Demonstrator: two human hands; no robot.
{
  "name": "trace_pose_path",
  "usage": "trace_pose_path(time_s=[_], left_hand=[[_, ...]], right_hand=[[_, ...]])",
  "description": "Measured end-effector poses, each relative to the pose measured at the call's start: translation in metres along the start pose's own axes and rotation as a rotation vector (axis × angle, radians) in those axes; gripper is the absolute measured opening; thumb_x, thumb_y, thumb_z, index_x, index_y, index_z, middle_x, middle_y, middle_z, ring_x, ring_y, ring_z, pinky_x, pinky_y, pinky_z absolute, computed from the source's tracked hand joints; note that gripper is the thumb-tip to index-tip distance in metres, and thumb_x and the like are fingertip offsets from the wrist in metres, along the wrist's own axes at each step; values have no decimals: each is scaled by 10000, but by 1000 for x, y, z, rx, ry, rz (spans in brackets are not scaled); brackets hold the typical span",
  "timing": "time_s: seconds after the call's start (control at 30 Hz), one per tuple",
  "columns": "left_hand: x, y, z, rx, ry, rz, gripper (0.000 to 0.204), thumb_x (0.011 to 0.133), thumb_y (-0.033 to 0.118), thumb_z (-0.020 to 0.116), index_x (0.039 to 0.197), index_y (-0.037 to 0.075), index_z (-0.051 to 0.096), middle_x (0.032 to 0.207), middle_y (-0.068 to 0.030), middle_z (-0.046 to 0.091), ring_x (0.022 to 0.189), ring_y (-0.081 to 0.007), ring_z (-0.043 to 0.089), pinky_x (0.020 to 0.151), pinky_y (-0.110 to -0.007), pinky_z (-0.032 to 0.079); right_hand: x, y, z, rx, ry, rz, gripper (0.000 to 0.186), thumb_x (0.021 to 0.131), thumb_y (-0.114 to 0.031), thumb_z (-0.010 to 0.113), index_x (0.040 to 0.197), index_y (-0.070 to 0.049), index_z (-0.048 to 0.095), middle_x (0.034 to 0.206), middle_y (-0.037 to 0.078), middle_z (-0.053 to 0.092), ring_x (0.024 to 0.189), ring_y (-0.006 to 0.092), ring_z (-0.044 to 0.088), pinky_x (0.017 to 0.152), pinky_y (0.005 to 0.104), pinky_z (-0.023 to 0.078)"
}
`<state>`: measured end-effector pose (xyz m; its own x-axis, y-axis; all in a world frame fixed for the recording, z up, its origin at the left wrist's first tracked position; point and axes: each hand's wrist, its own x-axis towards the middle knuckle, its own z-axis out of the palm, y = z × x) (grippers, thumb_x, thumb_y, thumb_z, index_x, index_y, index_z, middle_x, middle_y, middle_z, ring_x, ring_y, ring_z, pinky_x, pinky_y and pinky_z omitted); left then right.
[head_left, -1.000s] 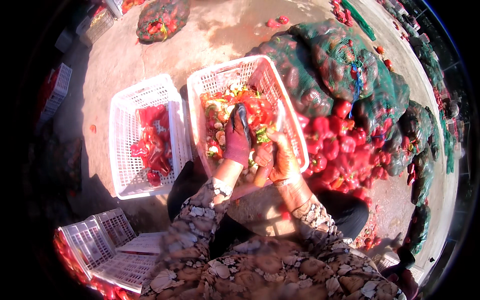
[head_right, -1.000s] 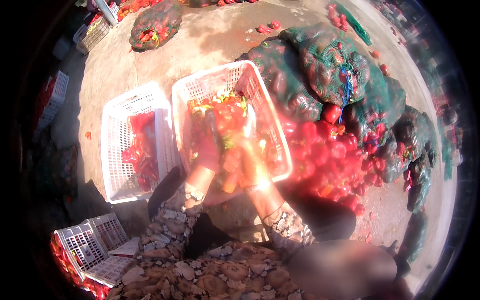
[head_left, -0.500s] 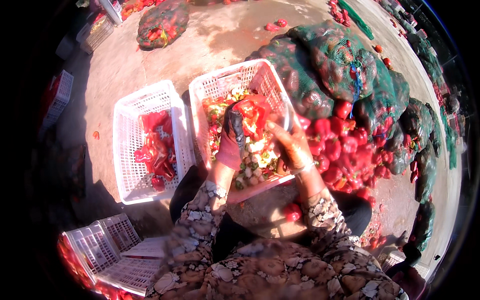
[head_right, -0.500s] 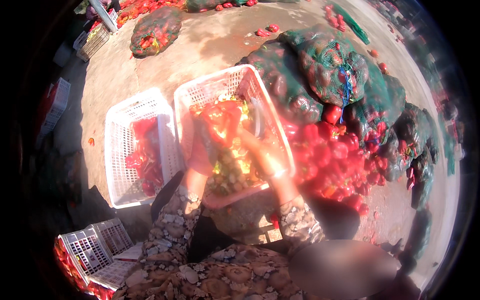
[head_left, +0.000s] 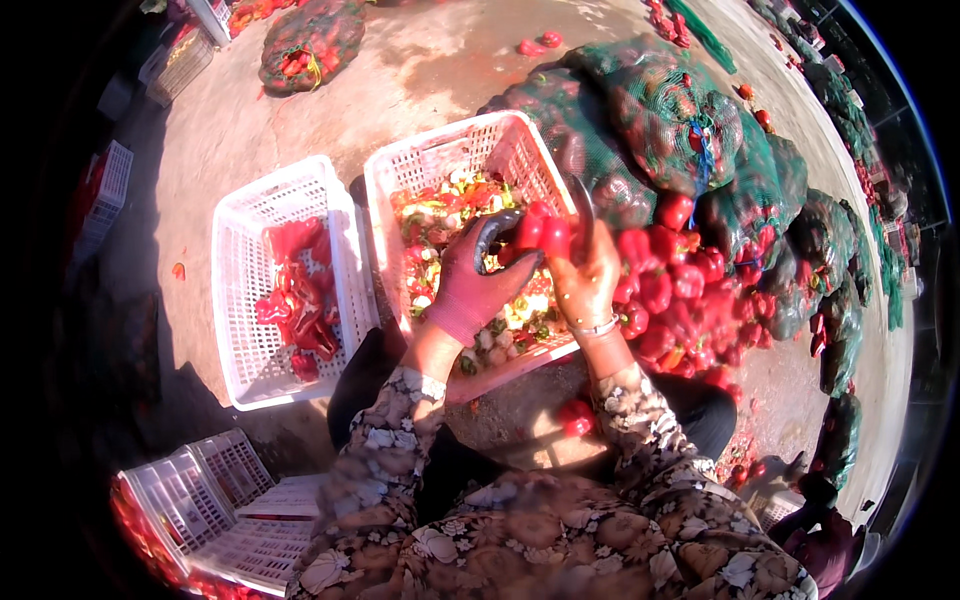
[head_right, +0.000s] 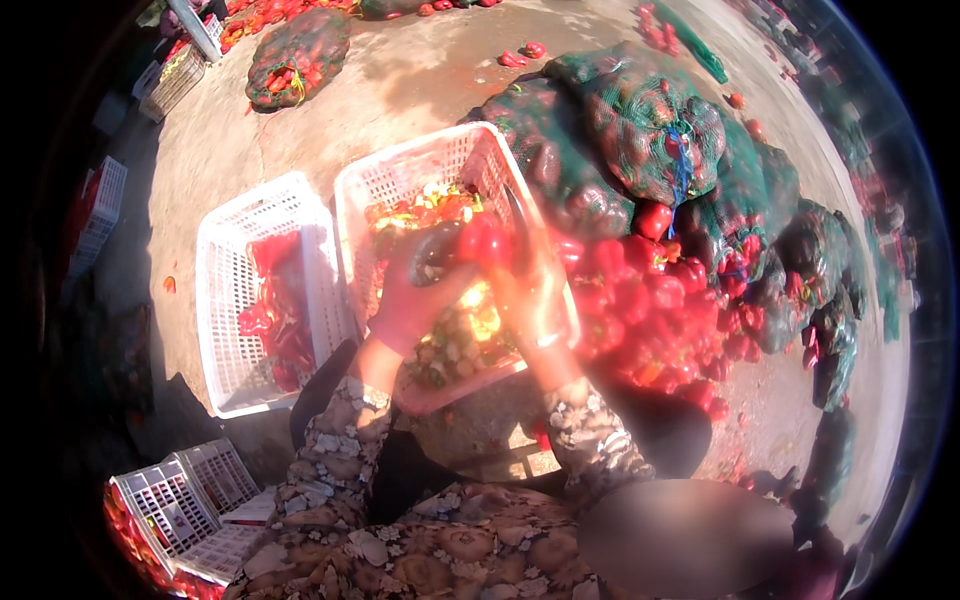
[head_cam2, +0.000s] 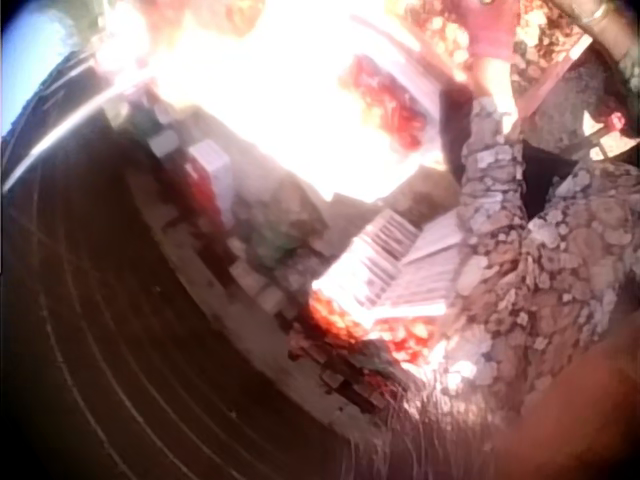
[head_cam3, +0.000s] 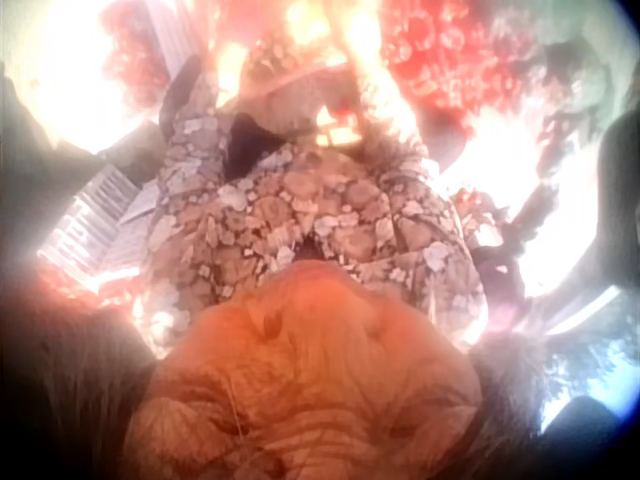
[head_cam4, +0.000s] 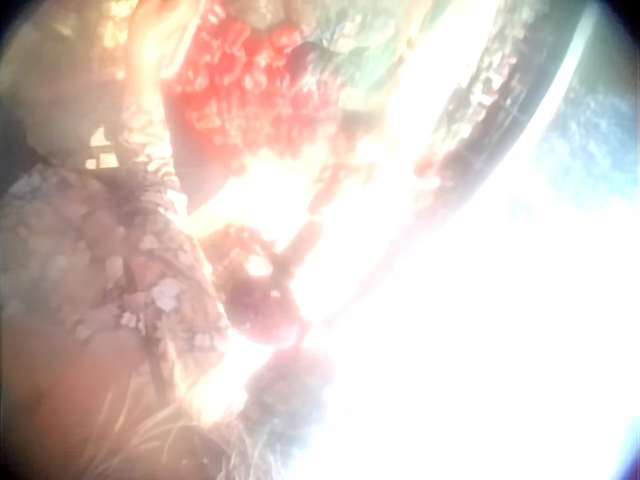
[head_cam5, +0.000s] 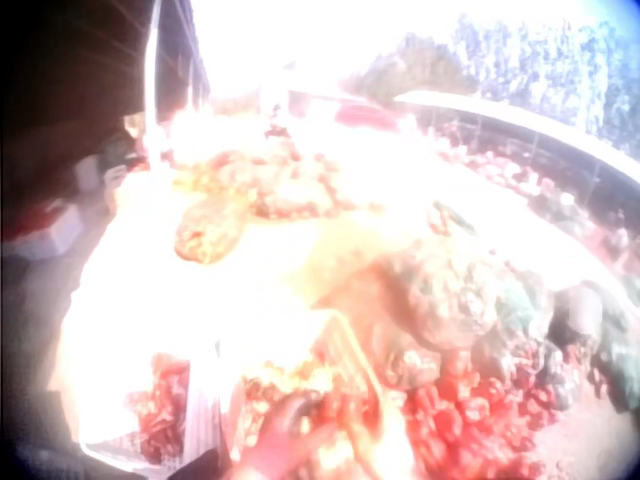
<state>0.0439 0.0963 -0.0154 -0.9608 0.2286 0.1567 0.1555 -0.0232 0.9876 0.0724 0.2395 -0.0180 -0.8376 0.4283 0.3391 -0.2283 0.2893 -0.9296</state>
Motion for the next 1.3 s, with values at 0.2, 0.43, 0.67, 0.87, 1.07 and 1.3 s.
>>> trace_pose_path(time_s=[0.2,0.43,0.67,0.87,1.07,1.3], left_hand=[[-11,5,-11,123,100,27,335,781,78,759,1098,45,655,974,-74,701,890,-123,664,807,-282,536],[-1,-6,-55,150,285,-167,189,836,78,724,1014,33,678,880,-13,681,795,-63,599,725,-240,500],[-7,-47,-268,553,735,-96,225,851,170,725,1006,48,615,854,-37,620,758,-125,599,650,-255,516],[-11,-48,-277,746,739,0,515,836,163,755,1269,-30,551,1191,-116,614,1094,-200,576,988,-334,442],[37,-41,-113,869,294,-54,408,829,153,757,1196,34,624,1165,-69,638,1084,-173,586,925,-309,454],[52,-63,-59,868,173,-25,328,817,125,743,1117,45,639,1084,-58,670,991,-172,618,862,-308,473]], right_hand=[[-6,-4,7,-194,-131,-161,305,756,-16,767,1023,-14,620,805,4,558,697,83,559,577,232,476],[-3,-7,22,-269,-389,-33,366,774,-98,792,1074,12,613,894,81,629,748,147,605,647,287,505],[7,77,-77,-451,-158,-35,304,841,-96,732,1097,23,621,823,104,650,753,138,627,678,291,523],[36,203,-225,-861,74,293,295,808,-249,675,1019,-45,639,849,203,663,733,384,650,638,473,513],[63,288,-263,-1238,14,288,319,824,-220,605,1089,-43,607,1089,270,610,894,417,653,748,496,540],[113,351,-242,-1527,-272,229,304,823,-129,604,1118,-59,573,1135,202,579,823,320,695,658,415,577]])
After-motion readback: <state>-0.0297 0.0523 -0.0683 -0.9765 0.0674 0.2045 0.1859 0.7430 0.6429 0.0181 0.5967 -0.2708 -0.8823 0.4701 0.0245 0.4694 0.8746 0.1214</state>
